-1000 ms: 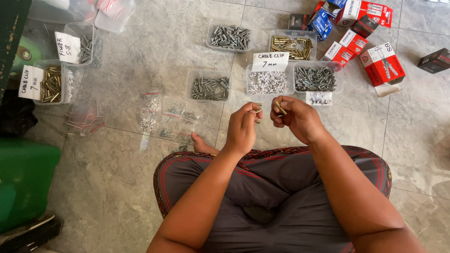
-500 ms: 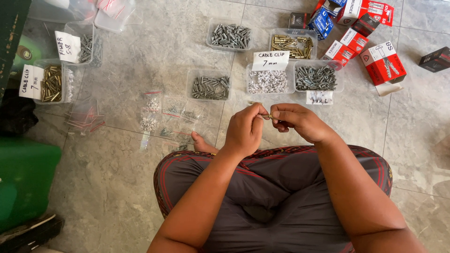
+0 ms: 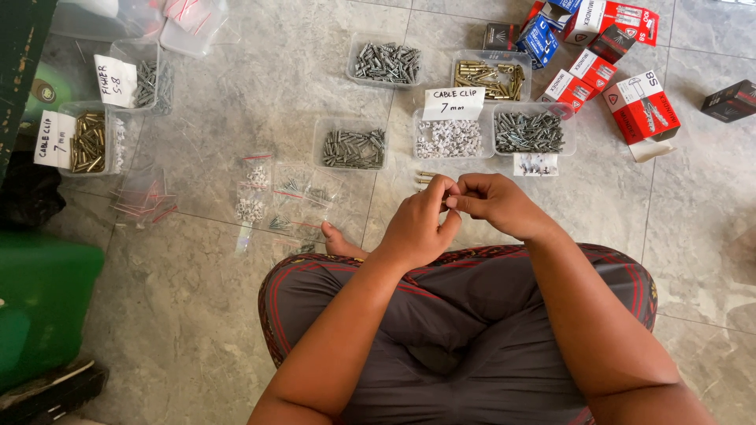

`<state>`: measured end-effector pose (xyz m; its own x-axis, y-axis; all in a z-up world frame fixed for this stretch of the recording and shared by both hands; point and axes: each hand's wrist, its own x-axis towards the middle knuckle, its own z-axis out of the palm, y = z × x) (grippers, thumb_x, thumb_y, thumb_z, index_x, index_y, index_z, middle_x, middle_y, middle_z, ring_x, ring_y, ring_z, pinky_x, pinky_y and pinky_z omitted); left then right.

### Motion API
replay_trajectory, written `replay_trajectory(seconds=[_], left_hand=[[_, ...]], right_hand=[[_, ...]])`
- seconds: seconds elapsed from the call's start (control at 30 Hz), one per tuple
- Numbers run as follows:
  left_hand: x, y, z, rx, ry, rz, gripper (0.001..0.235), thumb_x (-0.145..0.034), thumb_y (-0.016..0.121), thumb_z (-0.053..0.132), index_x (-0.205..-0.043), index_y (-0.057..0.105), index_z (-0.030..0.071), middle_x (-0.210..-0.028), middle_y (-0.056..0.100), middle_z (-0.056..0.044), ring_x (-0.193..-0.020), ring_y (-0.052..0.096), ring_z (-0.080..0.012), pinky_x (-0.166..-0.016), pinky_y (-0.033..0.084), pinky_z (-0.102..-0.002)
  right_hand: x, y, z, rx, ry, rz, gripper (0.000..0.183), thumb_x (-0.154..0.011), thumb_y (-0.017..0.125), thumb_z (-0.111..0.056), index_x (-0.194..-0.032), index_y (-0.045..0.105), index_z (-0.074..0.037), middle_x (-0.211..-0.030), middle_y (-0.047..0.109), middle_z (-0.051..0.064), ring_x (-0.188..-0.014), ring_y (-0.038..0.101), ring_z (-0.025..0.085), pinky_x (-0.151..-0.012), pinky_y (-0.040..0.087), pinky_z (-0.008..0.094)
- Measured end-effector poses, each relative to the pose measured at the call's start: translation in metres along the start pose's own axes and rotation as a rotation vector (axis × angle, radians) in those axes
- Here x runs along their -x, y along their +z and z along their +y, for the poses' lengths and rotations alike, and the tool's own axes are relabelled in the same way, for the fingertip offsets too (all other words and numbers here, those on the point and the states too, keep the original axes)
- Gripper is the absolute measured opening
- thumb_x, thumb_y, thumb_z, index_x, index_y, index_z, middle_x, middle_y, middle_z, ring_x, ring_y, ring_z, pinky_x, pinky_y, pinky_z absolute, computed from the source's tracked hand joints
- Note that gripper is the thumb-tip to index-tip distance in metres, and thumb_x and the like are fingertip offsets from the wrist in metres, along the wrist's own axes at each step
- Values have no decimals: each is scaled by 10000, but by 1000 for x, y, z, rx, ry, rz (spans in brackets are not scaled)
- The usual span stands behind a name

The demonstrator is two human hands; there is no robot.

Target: Assembling or inspecting small brass hardware components and cable clips while sitting on the floor.

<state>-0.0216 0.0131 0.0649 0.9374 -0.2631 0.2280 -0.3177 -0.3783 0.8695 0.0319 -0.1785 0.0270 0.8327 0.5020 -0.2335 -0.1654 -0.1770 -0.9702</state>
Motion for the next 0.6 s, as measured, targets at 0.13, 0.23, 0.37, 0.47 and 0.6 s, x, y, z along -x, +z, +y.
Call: replay_trajectory(seconds=[0.13,0.23,0.37,0.47,0.6], left_hand=[[-1,4,-10,46,-48,0,142,-929,495,87,-1068,468,79,-775,647,-230,-744,685,-468,-624,550,-540],[-1,3,-15,91,-90,6,138,-958,460,124,-1093,463,94,-767,643,-237,-753,678,-468,-651,533,-542],[-2,3,-18,243,-52,44,156,-966,394,68,-1093,482,86,-677,557,-147,-596,568,-326,-589,490,-431],[-2,5,-25,350,-61,67,196,-965,355,58,-1095,499,84,-662,481,-73,-583,478,-216,-573,457,-346],[-3,17,-46,617,-111,112,217,-946,325,59,-1085,491,77,-677,404,7,-588,333,-88,-532,319,-237]], right_hand=[[4,-4,-15,-54,19,34,208,-997,625,-153,-872,676,5,-668,386,17,-629,372,128,-566,361,258],[2,-14,-14,-167,-8,64,275,-975,444,-122,-1057,640,54,-798,365,57,-695,444,184,-621,396,289],[1,-16,-7,-131,-174,61,338,-966,366,72,-1183,624,88,-830,440,74,-694,457,165,-593,353,251],[-2,-16,5,-86,-287,55,280,-990,414,112,-1117,661,77,-817,528,111,-648,508,164,-542,361,235],[-4,-6,5,-39,-382,81,268,-967,442,134,-1045,694,90,-797,561,140,-581,540,174,-475,363,229]])
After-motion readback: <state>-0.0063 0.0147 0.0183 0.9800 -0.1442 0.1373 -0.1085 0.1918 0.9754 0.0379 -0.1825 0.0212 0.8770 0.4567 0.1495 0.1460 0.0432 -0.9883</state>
